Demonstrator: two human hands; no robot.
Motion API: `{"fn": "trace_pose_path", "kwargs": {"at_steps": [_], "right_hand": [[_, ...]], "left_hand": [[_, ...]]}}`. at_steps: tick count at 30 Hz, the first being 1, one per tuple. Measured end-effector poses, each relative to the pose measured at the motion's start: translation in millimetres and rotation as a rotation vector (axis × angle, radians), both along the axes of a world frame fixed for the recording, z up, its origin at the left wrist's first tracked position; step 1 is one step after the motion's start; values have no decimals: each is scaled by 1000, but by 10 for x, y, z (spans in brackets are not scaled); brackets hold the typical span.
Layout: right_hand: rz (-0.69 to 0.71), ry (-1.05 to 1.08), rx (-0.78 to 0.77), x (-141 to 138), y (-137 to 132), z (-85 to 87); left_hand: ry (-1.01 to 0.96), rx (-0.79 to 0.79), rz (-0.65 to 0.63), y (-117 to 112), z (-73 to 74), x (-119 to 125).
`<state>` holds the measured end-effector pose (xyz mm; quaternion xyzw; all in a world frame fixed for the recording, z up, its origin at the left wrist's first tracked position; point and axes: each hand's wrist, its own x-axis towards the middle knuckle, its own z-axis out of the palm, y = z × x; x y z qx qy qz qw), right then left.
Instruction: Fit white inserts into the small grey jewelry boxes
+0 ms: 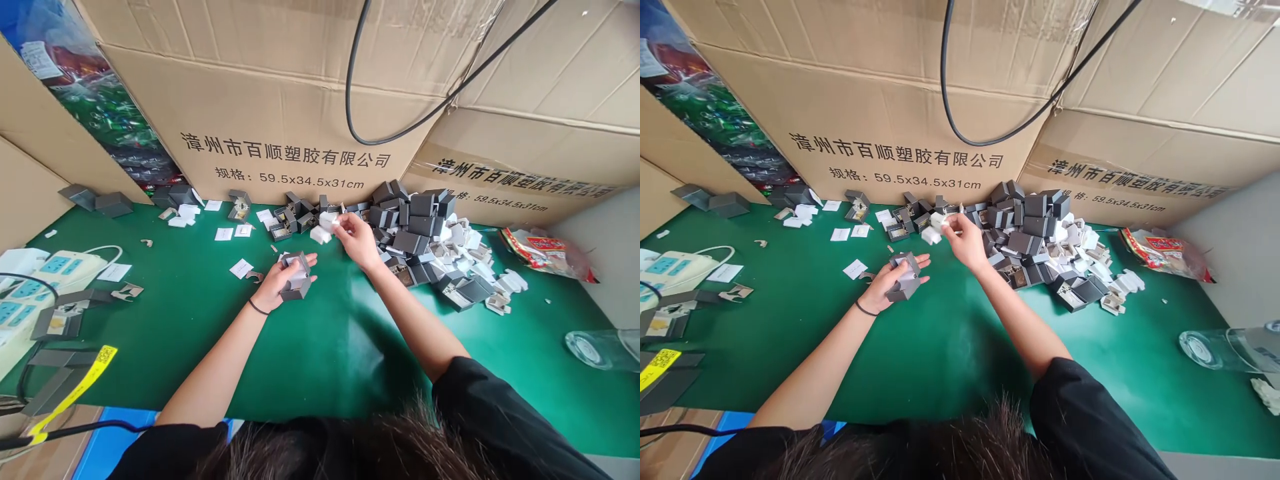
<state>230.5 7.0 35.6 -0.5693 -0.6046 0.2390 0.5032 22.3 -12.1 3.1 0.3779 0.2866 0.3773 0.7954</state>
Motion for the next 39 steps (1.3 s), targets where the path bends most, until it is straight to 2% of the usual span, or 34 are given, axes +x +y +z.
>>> {"fn": "trace_pose_path", "kwargs": {"at_steps": [2, 4, 8, 10, 13, 16, 19, 22, 25, 28, 33, 39], "right_hand": [[73, 311, -103, -42, -49, -46], [123, 513, -207, -103, -94, -174], [144, 710, -270, -239, -158, -492], [169, 683, -262, -282, -169, -597], [188, 583, -239, -308, -169, -662], [67, 479, -214, -328, -196, -659], [-65, 274, -176, -364, -268, -629], [-55, 95, -142, -398, -332, -606], [-11, -4, -121, -406, -345, -601], [51, -16, -91, -392, -326, -600], [150, 77, -61, -354, -301, -606], [175, 150, -105, -334, -312, -597]], "left_hand": [[-69, -34, 27, 37, -6, -25], [-104, -90, 31, 68, -8, -44], [-83, -200, 26, 109, -19, -54], [-43, -234, 27, 131, -36, -44], [-27, -249, 35, 176, -74, -21], [-38, -248, 79, 219, -128, 0], [-18, -247, 148, 242, -184, 12], [14, -242, 169, 245, -198, 10], [-2, -220, 124, 225, -154, -1], [-17, -223, 97, 187, -107, -18], [11, -241, 124, 137, -106, -35], [62, -251, 145, 143, -112, -35]]}}
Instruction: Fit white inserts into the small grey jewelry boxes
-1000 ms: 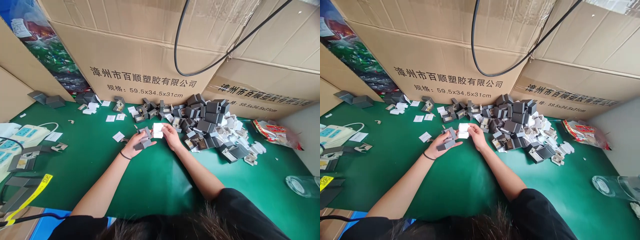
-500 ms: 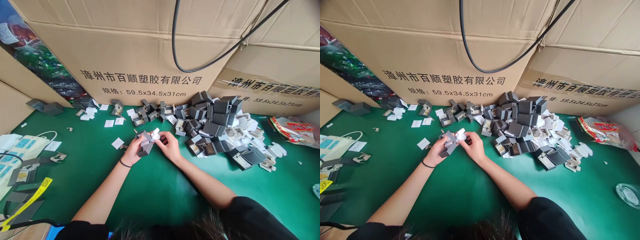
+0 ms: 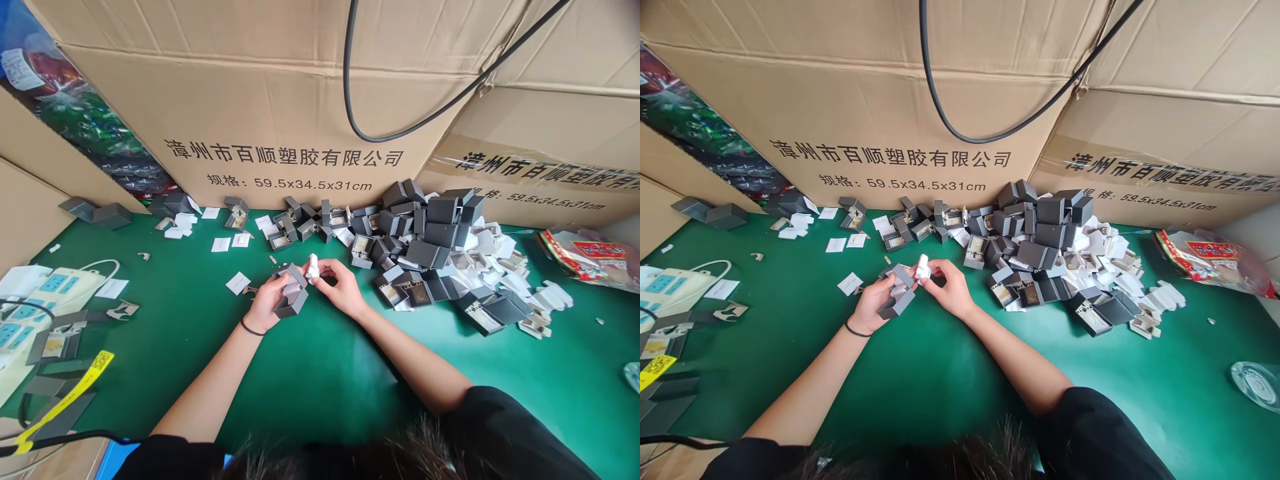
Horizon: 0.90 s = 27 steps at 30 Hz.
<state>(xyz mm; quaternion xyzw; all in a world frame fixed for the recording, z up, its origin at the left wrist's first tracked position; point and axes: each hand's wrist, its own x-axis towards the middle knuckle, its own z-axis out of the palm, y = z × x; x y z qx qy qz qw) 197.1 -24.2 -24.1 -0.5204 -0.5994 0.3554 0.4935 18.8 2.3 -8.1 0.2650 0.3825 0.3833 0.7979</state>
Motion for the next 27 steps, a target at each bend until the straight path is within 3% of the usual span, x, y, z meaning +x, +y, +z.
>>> {"fn": "trace_pose_path", "kwargs": {"at_steps": [11, 17, 22, 24, 27], "right_hand": [[63, 456, -181, -132, -50, -32], [97, 544, -227, -97, -13, 6], [205, 615, -318, -19, 11, 98], [255, 677, -398, 11, 25, 99], [222, 833, -526, 36, 58, 61]], "left_hand": [[-25, 13, 18, -13, 33, 3], [23, 69, -92, -4, 64, -41], [-16, 69, -149, -17, 62, -50], [-30, 98, -116, -28, 84, -37], [22, 183, 96, -28, 127, -19]]}}
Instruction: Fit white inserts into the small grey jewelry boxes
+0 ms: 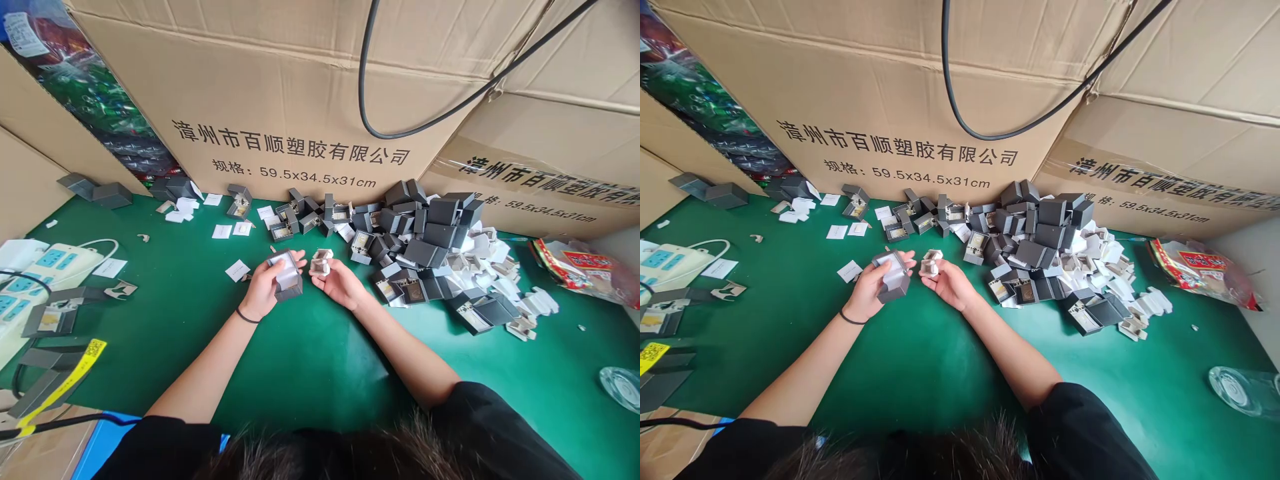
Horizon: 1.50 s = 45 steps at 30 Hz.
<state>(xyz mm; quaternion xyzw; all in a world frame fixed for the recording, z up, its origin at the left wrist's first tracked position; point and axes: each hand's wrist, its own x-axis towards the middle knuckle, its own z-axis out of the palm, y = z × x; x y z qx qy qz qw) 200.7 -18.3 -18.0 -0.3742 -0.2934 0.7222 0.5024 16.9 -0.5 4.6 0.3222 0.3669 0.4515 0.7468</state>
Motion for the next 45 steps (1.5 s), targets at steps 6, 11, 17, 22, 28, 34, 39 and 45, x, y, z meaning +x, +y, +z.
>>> {"fn": "trace_pose_path", "kwargs": {"at_steps": [6, 11, 17, 22, 28, 34, 39, 45], "right_hand": [[-128, 60, -69, -16, 26, -29], [-140, 35, -45, -39, 1, -90], [-180, -93, 57, 99, 64, -99], [-149, -184, 155, 162, 57, -4], [-258, -341, 322, 50, -15, 5], [-217, -555, 462, 18, -59, -26], [-153, -900, 662, 23, -97, -35], [-110, -1018, 728, 40, -72, -53]], "left_hand": [[138, 101, 192, 17, -33, 15], [196, 149, 15, -26, -110, -5], [343, 187, -208, -12, -98, -104], [509, 391, -191, 69, -61, -173], [600, 458, -82, 122, -57, -183], [558, 452, -121, 57, -60, -76], [578, 469, -111, 59, -52, -59], [548, 446, -102, 53, -62, -51]]}}
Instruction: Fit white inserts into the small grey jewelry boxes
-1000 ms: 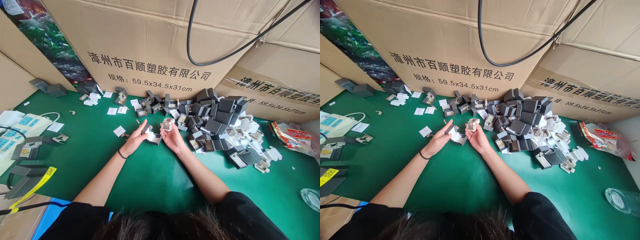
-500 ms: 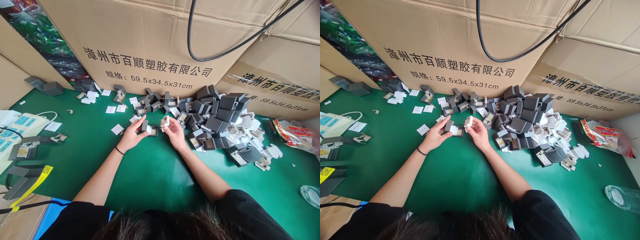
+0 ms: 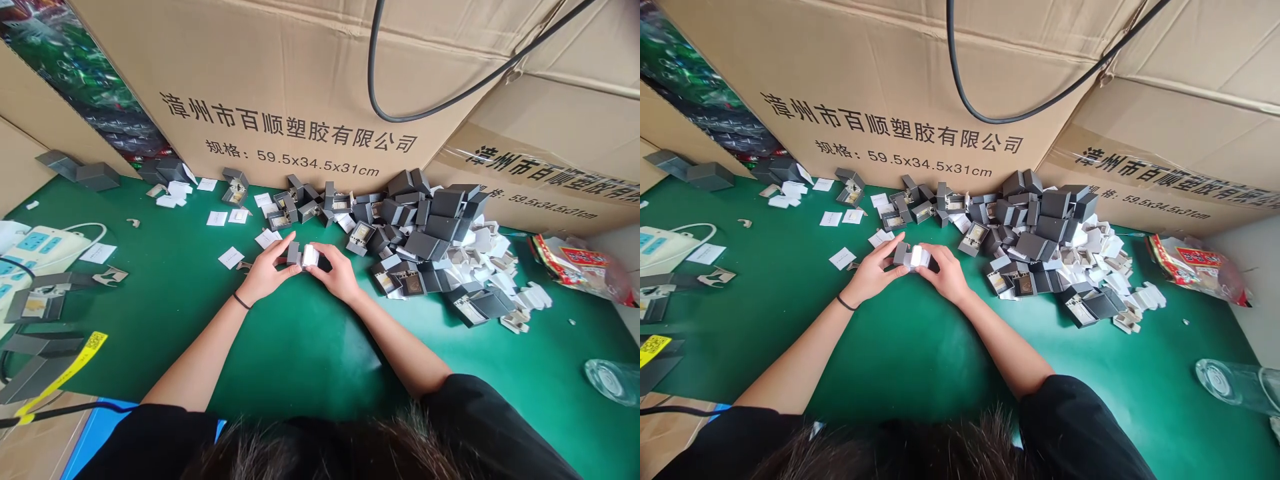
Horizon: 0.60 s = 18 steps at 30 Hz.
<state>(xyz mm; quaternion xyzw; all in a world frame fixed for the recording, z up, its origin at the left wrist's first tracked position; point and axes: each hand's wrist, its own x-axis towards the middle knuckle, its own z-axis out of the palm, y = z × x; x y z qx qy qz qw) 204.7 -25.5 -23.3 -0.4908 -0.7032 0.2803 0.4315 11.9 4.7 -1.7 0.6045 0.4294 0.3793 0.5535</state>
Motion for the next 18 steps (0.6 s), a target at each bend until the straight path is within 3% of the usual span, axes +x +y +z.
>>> {"fn": "trace_pose_path", "kwargs": {"at_steps": [7, 18], "right_hand": [[43, -130, 61, 26, 7, -51], [45, -418, 115, 74, 12, 11]], "left_hand": [[5, 26, -19, 1, -5, -5], [121, 135, -55, 3, -19, -18]]}}
